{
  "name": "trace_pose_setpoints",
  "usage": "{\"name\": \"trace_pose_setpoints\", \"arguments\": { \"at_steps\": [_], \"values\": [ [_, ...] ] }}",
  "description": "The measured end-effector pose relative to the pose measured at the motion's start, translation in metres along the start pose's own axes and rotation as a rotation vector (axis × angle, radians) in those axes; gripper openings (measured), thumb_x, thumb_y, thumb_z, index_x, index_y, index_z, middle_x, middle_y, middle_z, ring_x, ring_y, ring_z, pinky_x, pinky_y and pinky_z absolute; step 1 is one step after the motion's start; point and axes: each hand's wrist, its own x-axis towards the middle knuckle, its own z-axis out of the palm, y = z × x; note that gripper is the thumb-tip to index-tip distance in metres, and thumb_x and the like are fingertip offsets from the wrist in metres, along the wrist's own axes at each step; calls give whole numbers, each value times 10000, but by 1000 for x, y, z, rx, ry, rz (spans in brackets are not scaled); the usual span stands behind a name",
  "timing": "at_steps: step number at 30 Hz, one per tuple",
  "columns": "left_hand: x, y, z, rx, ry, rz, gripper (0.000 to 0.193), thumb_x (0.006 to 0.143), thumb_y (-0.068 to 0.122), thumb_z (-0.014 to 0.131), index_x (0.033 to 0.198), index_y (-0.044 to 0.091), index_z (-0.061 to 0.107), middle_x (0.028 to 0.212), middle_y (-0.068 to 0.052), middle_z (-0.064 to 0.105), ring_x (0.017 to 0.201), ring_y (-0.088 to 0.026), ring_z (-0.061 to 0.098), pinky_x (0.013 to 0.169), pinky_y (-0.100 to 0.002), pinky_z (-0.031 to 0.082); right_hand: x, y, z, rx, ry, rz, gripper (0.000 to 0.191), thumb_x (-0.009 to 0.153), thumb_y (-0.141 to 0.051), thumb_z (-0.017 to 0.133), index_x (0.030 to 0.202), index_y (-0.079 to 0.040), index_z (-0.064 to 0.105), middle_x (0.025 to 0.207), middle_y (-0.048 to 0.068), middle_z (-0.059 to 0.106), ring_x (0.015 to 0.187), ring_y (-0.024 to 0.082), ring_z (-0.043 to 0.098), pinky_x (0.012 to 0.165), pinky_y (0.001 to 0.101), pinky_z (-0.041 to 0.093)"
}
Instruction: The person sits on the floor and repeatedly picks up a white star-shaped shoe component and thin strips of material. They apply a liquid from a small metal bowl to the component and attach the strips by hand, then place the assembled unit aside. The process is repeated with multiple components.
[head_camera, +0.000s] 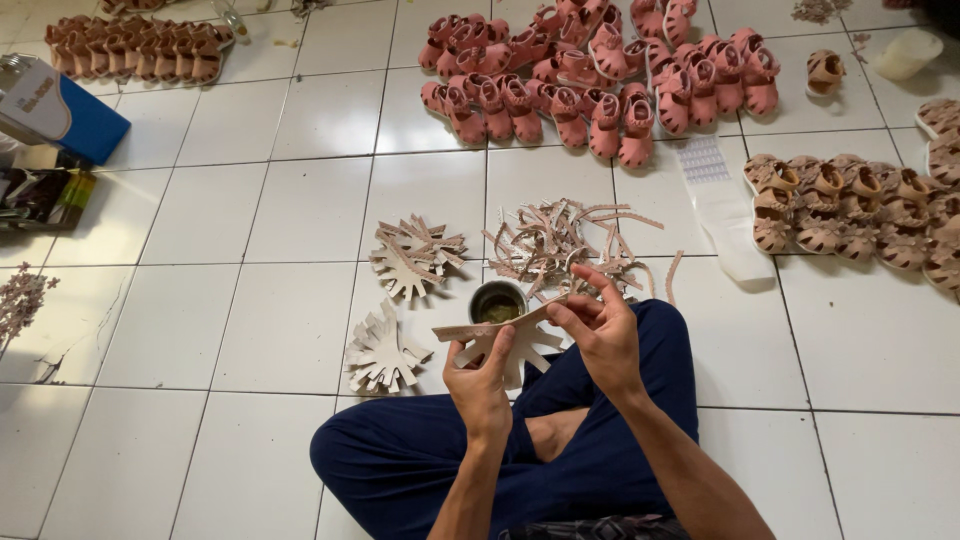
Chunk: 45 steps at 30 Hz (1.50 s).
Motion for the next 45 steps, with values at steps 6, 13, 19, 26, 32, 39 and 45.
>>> {"name": "trace_pose_setpoints", "arguments": {
  "at_steps": [6, 13, 19, 26, 32, 39, 45],
  "values": [
    [0, 2, 1, 55, 20, -36, 299, 831, 72, 830, 1071, -24, 680, 902, -100, 754, 782, -113, 696, 690, -212, 527, 0, 2, -1, 3, 4, 4, 616, 891, -112, 758, 1416, 50, 481, 999, 167, 772, 934, 180, 755, 860, 281, 619],
    [-1, 1, 0, 40, 17, -24, 323, 832, 99, 845, 1078, -28, 679, 900, -97, 744, 774, -112, 675, 686, -209, 510, 1, 4, 0, 118, 33, 12, 585, 915, -118, 745, 1404, 66, 482, 999, 149, 759, 931, 165, 738, 863, 289, 619],
    [-2, 3, 3, 65, -10, -37, 357, 832, 127, 843, 1113, -23, 682, 911, -91, 739, 776, -113, 668, 689, -221, 510, 3, 0, 3, 158, -37, 19, 736, 881, -154, 774, 1460, 28, 357, 1040, 104, 757, 957, 150, 744, 873, 298, 627],
    [-1, 8, 5, 129, -112, -45, 338, 892, 222, 791, 1097, -27, 692, 912, -68, 721, 811, -97, 655, 719, -221, 522, -7, 6, 11, 57, -78, 14, 798, 866, -154, 801, 1528, 5, 385, 1046, 117, 747, 989, 163, 741, 900, 304, 616],
    [3, 9, 2, 152, -119, -48, 322, 919, 256, 774, 1031, -42, 725, 873, -98, 733, 775, -125, 662, 718, -245, 551, -10, 5, 10, 7, -39, 41, 766, 849, -141, 800, 1499, 1, 422, 1024, 121, 767, 974, 177, 750, 884, 307, 624],
    [3, 20, 3, 201, -154, -41, 337, 898, 252, 760, 1077, -31, 724, 921, -96, 752, 820, -120, 700, 743, -241, 582, -10, 4, 11, 17, -25, 48, 738, 854, -148, 793, 1484, -6, 433, 1018, 115, 760, 968, 167, 747, 876, 298, 621],
    [8, 23, 0, 204, -145, 9, 336, 941, 254, 754, 1079, -52, 751, 932, -115, 763, 817, -110, 678, 753, -238, 540, -10, 7, 11, 35, -18, 48, 734, 857, -143, 797, 1482, -5, 437, 1005, 114, 760, 944, 155, 740, 864, 280, 614]
  ]
}}
